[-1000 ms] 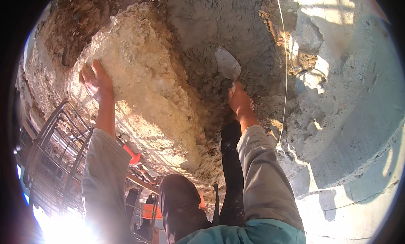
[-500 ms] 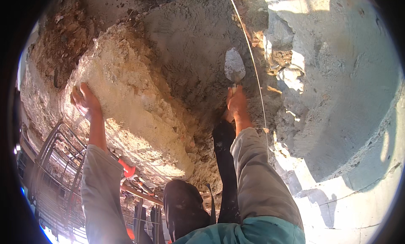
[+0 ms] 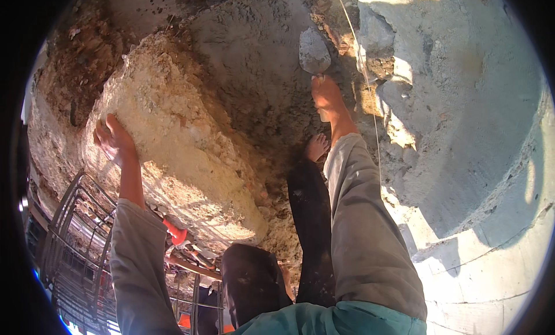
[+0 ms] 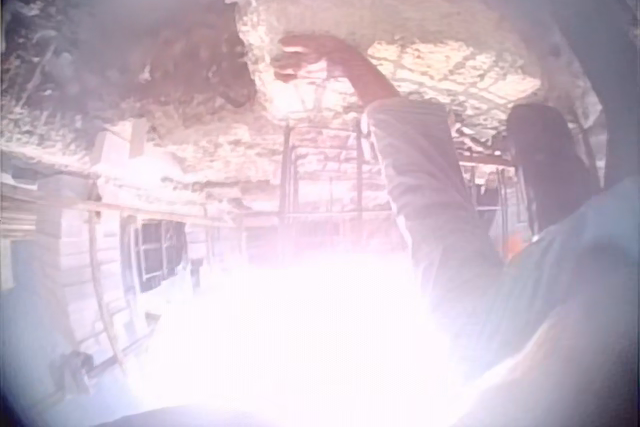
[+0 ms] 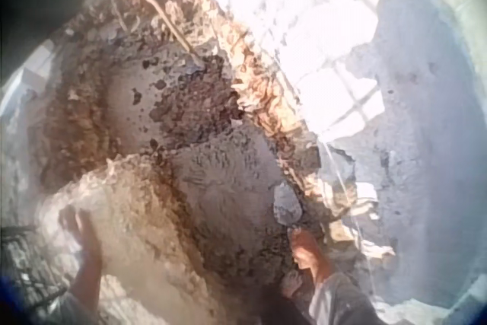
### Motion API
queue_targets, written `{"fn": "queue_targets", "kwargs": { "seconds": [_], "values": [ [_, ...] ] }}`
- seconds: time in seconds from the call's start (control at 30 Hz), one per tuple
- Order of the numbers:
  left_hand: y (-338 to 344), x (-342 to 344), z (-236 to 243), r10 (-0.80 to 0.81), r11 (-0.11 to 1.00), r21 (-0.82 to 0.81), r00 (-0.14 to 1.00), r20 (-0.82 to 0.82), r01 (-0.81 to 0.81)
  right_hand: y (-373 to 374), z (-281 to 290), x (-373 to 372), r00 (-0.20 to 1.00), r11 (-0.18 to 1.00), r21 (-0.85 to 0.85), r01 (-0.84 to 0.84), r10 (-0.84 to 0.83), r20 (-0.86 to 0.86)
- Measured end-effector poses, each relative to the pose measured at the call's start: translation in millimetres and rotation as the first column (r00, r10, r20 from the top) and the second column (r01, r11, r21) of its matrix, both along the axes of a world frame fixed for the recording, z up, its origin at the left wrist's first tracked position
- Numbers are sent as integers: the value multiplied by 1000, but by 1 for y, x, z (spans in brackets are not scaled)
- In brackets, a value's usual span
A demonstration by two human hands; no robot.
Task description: The person applies mortar to the side of a concrete block using a trowel, smooths the surface with a float, and measures the area with a tape measure.
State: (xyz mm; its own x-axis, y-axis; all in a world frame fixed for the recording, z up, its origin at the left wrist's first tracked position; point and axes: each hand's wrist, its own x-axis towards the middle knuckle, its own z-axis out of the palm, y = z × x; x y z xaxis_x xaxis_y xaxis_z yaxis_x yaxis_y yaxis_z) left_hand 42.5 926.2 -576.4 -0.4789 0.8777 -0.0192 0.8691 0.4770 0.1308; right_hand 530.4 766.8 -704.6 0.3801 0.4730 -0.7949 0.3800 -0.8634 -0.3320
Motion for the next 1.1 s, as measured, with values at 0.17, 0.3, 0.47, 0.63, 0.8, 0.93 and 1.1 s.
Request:
{"fn": "queue_targets", "kwargs": {
  "seconds": [0.17, 0.3, 0.47, 0.63, 0.8, 0.93, 1.1],
  "values": [
    [1, 4, 2, 25, 1000, -11, 1000, -17, -26, -93, 32, -12, 969, 968, -106, 227, -214, 119],
    [3, 10, 11, 31, 998, -45, 998, -56, -34, -67, 18, -63, 888, 889, -76, 452, -456, -58],
    [4, 9, 10, 16, 999, -41, 998, -69, -19, -76, -12, -111, 979, 965, 183, -189, 199, -42],
    [3, 11, 3, 46, 997, -52, 998, -44, -48, 55, -2, -79, 892, 886, 167, 432, -393, -221],
    [2, 7, 7, 16, 1000, -2, 998, -53, -16, 142, -15, -129, 945, 982, 132, -136, 168, -280],
    [2, 9, 7, 58, 998, 5, 998, -12, -58, 140, 2, -138, 815, 852, 54, -521, 515, -264],
    [3, 18, 15, 78, 997, -24, 997, -21, -79, 84, 26, -112, 669, 640, -199, -742, 688, -280]
  ]
}}
